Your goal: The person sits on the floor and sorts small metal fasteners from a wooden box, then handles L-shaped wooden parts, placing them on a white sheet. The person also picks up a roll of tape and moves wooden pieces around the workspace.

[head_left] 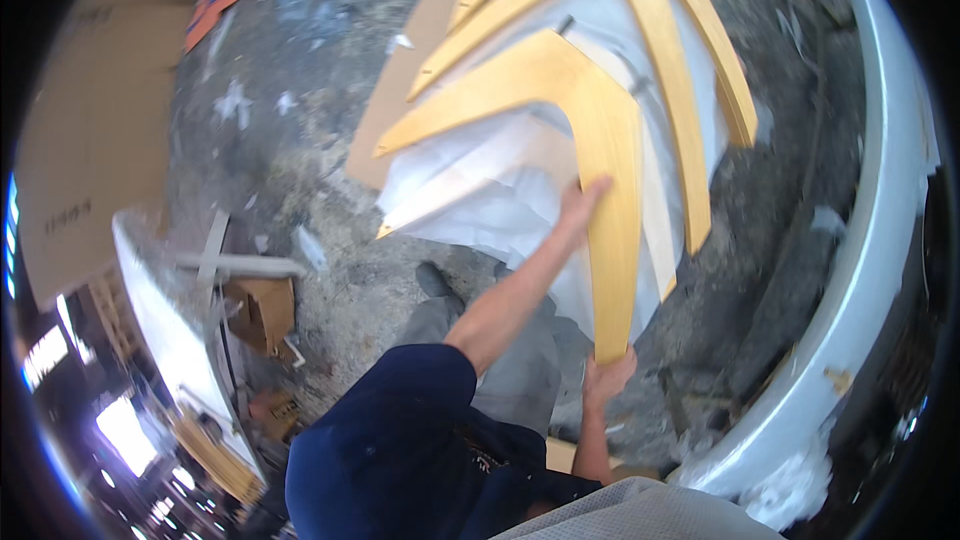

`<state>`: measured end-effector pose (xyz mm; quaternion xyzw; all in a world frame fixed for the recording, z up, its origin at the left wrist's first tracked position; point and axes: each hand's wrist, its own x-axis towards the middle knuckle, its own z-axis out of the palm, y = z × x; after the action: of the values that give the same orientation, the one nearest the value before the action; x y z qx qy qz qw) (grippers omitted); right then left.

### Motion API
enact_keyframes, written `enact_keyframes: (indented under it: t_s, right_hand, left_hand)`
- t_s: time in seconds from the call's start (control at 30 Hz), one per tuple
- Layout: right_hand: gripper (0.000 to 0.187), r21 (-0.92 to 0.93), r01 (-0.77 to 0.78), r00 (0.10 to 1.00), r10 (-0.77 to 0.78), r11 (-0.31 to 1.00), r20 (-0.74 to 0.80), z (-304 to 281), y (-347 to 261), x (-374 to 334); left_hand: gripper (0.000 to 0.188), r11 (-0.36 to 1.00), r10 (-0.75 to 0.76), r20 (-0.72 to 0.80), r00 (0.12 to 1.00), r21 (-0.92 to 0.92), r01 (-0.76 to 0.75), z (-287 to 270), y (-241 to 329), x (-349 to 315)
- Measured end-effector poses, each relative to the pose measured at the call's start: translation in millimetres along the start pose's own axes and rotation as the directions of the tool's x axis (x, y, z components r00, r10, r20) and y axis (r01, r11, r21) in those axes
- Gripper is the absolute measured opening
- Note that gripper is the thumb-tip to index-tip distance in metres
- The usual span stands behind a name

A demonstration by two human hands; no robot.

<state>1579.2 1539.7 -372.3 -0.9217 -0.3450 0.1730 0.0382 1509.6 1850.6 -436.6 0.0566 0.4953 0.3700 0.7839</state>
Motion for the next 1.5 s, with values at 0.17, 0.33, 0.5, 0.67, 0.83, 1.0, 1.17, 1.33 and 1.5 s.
enact_keyframes:
  t_s: [0.17,0.33,0.5,0.67,0.83,1.0,1.17,1.33,1.5]
  right_hand:
    - [0.076,0.354,0.223,0.96,-0.267,0.908,0.079,-31,25,-53]
    - [0.076,0.69,0.244,0.611,-0.661,0.681,0.437,-43,-10,-33]
    - [0.071,0.724,0.559,0.339,-0.909,0.403,0.244,-80,-137,-115]
    - [0.065,0.765,0.642,0.12,-0.992,0.053,-0.032,-107,-223,-280]
    - [0.062,0.818,0.573,0.021,-0.997,-0.048,-0.073,-62,-271,-401]
    - [0.069,0.721,0.693,-0.241,-0.947,-0.013,0.214,-46,-291,-479]
    - [0.066,0.636,0.755,-0.403,-0.878,-0.159,0.259,-4,-339,-543]
    - [0.06,0.79,0.544,-0.504,-0.863,-0.283,0.038,-19,-413,-673]
    - [0.066,0.903,0.202,-0.443,-0.858,-0.379,-0.261,-61,-505,-802]
  left_hand:
    - [0.08,0.968,0.23,0.217,0.949,0.045,-0.245,-29,47,-159]
    - [0.081,0.863,0.443,0.395,0.805,0.056,-0.502,-58,159,-305]
    - [0.073,0.615,0.76,0.37,0.535,-0.144,-0.775,-125,213,-468]
    - [0.06,0.261,0.929,0.294,0.227,-0.081,-0.962,-211,261,-664]
    - [0.056,-0.003,1.0,0.027,0.004,0.238,-0.971,-308,280,-847]
    - [0.071,-0.294,0.943,-0.163,-0.289,-0.006,-0.956,-384,269,-959]
    - [0.077,-0.316,0.926,-0.168,-0.338,0.142,-0.938,-460,251,-1009]
    - [0.075,-0.294,0.93,-0.111,-0.35,0.344,-0.892,-537,276,-1036]
    - [0.073,-0.377,0.911,-0.036,-0.41,0.33,-0.866,-606,339,-1064]
